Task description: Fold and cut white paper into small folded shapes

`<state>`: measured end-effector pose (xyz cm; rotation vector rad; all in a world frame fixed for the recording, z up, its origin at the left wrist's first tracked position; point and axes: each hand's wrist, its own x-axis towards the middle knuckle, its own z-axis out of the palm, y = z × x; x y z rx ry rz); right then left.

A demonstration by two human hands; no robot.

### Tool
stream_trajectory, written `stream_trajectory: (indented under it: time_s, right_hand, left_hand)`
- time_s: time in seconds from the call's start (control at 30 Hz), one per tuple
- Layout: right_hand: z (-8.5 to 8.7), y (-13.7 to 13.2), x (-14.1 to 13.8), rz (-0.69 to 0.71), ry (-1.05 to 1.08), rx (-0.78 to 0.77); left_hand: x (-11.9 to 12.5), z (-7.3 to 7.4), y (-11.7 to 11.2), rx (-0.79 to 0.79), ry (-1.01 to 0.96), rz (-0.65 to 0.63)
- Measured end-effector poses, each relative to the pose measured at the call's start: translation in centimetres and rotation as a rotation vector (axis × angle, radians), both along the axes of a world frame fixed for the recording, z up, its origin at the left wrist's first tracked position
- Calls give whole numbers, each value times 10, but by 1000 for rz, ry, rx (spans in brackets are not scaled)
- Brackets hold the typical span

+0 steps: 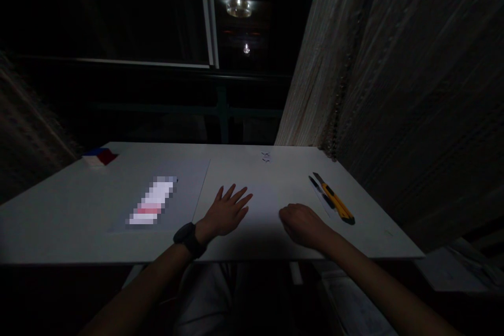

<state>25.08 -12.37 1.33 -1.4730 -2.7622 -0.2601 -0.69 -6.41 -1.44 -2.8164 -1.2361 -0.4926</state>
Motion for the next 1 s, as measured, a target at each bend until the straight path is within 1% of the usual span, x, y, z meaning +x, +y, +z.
stream_trajectory:
  time_s: [0.13, 0.2, 0.27, 0.33, 0.43, 0.53, 0.63, 0.8, 1.0]
  right_hand:
    - [4, 3, 17, -30, -34, 34]
    - [6, 3, 14, -74, -16, 71]
    - [6, 4, 0, -113, 53, 115]
    - [2, 7, -22, -99, 168, 154]
    - [-11, 13, -54, -64, 243, 157]
    - [-24, 19, -68, -69, 260, 139]
    - [-30, 22, -66, -60, 278, 115]
    - [-29, 19, -63, -44, 310, 115]
    - [-37, 18, -68, -87, 311, 223]
  left_hand:
    - [0, -1, 0, 26, 6, 1]
    - [0, 0, -1, 51, 2, -3]
    - [0, 3, -2, 78, -7, -19]
    - [1, 9, -3, 104, -18, -49]
    - [5, 19, -8, 115, -10, -92]
    - [10, 25, -15, 68, 79, -74]
    - [15, 29, -24, 11, 158, -81]
    - [18, 33, -35, -31, 194, -96]
    - [16, 34, -40, -77, 214, -40]
